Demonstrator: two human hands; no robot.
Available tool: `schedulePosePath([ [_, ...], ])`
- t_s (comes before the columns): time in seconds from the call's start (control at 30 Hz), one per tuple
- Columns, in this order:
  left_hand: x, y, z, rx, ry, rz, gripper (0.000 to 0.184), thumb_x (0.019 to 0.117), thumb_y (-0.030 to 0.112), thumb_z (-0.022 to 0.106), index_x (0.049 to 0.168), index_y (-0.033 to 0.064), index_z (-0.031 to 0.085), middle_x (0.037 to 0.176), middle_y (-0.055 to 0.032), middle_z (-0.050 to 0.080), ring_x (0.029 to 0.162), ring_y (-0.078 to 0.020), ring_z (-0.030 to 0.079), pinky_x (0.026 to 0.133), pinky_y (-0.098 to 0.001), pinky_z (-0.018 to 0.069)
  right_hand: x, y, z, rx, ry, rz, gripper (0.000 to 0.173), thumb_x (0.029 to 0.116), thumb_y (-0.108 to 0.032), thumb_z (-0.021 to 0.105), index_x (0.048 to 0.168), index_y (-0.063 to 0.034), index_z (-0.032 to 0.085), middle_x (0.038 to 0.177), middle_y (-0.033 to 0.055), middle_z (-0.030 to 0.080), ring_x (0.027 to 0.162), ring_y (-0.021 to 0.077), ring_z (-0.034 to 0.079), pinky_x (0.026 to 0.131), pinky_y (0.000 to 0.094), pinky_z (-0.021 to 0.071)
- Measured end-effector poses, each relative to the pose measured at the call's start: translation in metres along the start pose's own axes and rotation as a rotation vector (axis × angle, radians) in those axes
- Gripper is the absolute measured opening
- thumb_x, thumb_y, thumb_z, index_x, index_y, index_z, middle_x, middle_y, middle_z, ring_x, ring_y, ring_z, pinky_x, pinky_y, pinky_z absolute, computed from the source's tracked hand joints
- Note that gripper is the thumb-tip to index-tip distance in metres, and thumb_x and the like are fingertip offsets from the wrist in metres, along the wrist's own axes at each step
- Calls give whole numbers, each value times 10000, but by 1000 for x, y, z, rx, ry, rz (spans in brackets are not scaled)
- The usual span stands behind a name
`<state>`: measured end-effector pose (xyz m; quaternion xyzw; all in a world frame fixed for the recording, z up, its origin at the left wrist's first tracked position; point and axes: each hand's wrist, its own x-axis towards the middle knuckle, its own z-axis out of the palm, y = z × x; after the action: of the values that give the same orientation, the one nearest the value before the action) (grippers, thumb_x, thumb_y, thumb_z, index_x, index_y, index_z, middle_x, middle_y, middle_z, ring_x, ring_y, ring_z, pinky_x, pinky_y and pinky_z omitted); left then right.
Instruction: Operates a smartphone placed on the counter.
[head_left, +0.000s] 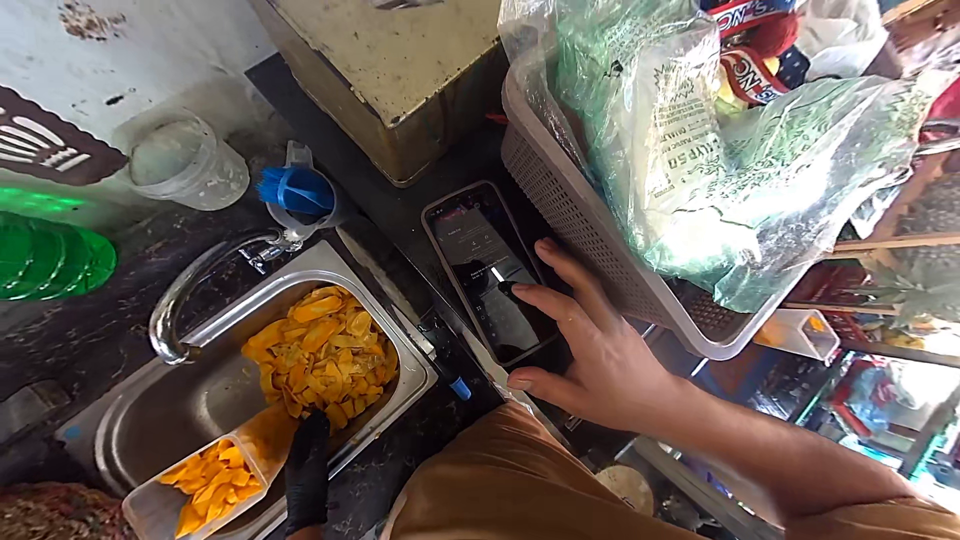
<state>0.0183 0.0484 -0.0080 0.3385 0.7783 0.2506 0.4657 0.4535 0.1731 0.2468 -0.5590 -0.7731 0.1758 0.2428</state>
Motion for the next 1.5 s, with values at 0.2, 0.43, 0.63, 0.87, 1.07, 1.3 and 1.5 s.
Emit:
schedulePosePath([
  [0.2,3,-7,-6,-18,-11,-28,525,1021,402,545,1413,53,570,1442,-120,580,1335,-202,536,1103,-409,451,18,-12,-2,-70,-38,44,738,947,-732,511,1478,-220,527,1668,200,247,1532,315,310,1134,474,463],
  [0.43,3,-11,-7,-75,-18,-9,525,1022,377,545,1422,37,554,1458,-131,566,1336,-217,538,1103,-415,454,28,-12,5,-152,-82,49,692,978,-720,448,1423,-211,596,1661,192,281,1571,340,197,1234,522,320],
  [0.63,6,-15,-10,-42,-9,-13,516,1017,403,543,1409,69,580,1437,-99,589,1310,-194,553,1082,-407,463,28,-14,5,-148,-74,55,686,985,-711,443,1426,-207,593,1661,197,280,1570,343,199,1233,524,324],
  [0.87,5,-10,-9,-52,-17,-15,508,1022,379,519,1406,51,573,1428,-118,588,1312,-215,545,1076,-424,458,29,-17,2,-136,-80,66,712,983,-715,439,1446,-192,578,1655,199,285,1567,329,214,1226,501,343],
  [1.07,6,-8,-10,-73,-28,-18,504,1018,373,521,1394,44,583,1444,-128,571,1324,-226,535,1074,-433,460,34,-21,-1,-48,-68,107,742,979,-694,488,1495,-162,508,1678,169,241,1546,280,282,1184,457,410],
  [1.3,7,-15,-12,-76,-33,-7,506,1010,379,522,1400,62,584,1451,-108,572,1337,-212,529,1081,-437,459,35,-20,0,-75,-87,119,714,986,-700,460,1488,-197,523,1684,168,224,1551,295,263,1178,481,411],
  [1.5,7,-16,-12,-93,-33,-1,519,1003,359,516,1410,40,562,1460,-133,560,1344,-222,527,1087,-443,459,37,-21,2,-98,-94,90,661,992,-693,453,1448,-231,581,1675,183,243,1569,316,207,1211,502,361],
])
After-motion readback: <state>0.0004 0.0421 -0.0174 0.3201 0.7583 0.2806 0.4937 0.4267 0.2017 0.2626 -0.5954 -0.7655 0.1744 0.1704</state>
